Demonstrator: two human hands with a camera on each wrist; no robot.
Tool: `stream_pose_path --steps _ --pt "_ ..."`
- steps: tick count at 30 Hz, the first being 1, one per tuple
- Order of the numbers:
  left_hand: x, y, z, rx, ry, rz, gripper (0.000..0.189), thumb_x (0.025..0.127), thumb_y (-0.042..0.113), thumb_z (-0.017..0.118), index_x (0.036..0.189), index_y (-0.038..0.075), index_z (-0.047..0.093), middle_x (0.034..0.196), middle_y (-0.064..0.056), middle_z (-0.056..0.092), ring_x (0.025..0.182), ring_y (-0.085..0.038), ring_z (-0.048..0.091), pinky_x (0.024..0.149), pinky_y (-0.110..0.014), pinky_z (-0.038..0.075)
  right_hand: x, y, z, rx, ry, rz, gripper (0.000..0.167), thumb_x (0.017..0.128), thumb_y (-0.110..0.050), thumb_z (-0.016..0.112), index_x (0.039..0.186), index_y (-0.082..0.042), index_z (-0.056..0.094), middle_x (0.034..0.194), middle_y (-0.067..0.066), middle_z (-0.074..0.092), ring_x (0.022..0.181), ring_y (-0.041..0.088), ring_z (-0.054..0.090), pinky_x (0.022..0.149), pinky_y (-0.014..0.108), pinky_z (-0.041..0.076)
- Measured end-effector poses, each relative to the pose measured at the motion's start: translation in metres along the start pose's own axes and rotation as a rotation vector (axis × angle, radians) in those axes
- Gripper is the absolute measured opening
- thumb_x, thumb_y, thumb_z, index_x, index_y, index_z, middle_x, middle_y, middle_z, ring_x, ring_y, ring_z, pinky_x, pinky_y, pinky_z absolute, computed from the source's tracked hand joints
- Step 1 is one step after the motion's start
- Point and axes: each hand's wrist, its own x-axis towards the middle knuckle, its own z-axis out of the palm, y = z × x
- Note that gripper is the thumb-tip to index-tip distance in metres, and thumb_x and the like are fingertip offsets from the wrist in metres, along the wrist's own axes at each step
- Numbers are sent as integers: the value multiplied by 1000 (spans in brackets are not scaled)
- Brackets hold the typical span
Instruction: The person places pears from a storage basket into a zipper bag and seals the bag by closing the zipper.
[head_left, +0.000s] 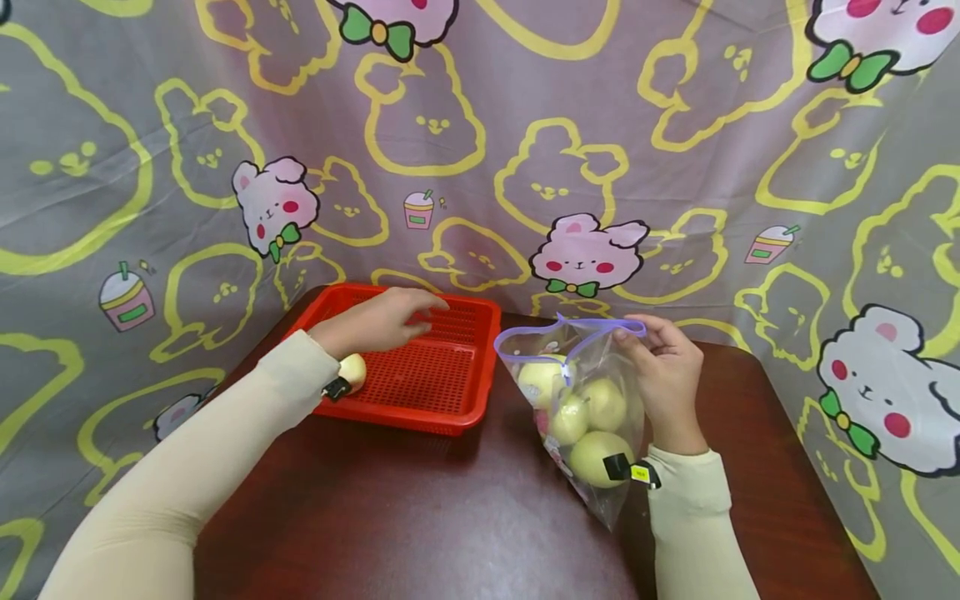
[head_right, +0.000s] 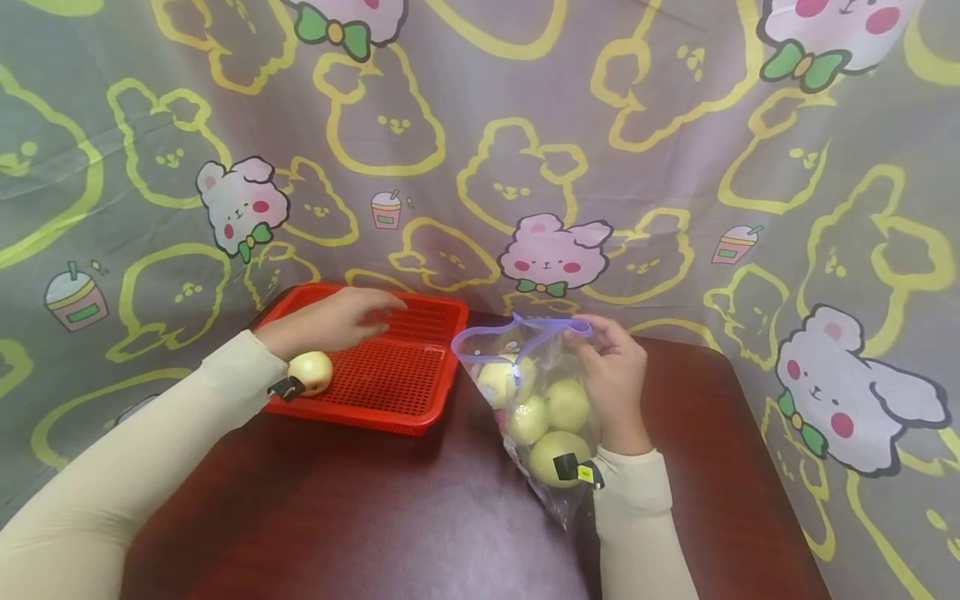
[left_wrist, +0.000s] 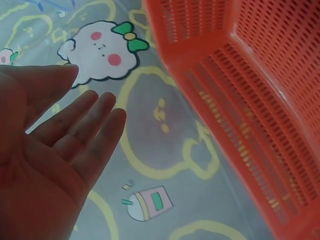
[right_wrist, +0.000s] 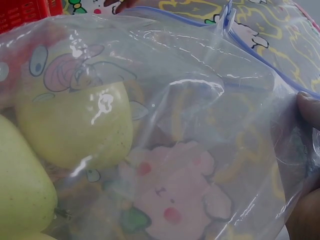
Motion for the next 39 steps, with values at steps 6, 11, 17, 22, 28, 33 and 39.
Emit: stream_pose_path --steps 6,11,17,22,28,33,39 --pt "-9 -15 4 -8 -15 -26 39 91 9 66 130 8 60 125 -5 61 108 -23 61 91 -40 49 -2 4 1 7 -1 -1 27 80 14 71 102 23 59 82 8 72 71 13 69 66 24 55" --pt "-15 -28 7 -17 -18 -56 38 92 9 65 130 8 60 124 -5 61 107 -24 61 89 -40 50 -3 3 3 -4 5 0 26 80 13 72 102 22 60 82 10 72 71 13 69 66 24 55" --pt "-17 -39 8 -35 -17 -89 40 92 9 66 131 9 60 124 -5 61 104 -20 62 88 -39 51 -2 -2 1 -9 13 1 26 80 13 72 102 22 61 81 8 72 70 13 69 65 24 55" --pt "-19 -49 6 -44 -10 -118 40 92 10 66 131 6 60 126 -8 61 108 -24 61 91 -42 49 -1 -6 -1 -23 24 -12 28 80 10 74 102 22 61 79 10 71 69 12 68 65 22 55" --pt "-30 -62 7 -7 -24 -220 40 92 14 67 130 1 60 127 -14 61 114 -30 58 94 -48 46 -2 -5 -1 -39 23 0 27 80 9 74 102 20 62 80 11 72 69 12 68 66 23 55" --pt "-38 -72 8 -7 -50 -318 42 93 17 66 130 1 59 129 -17 59 116 -33 57 95 -50 45 -3 -3 1 -50 14 -5 25 81 8 73 102 19 64 80 10 72 69 13 69 66 25 55" --pt "-46 -79 9 16 -67 -437 45 91 23 68 130 1 59 127 -18 60 115 -33 57 96 -53 44 -4 -1 4 -12 14 8 25 81 12 72 102 20 62 82 10 72 70 14 69 66 26 56"
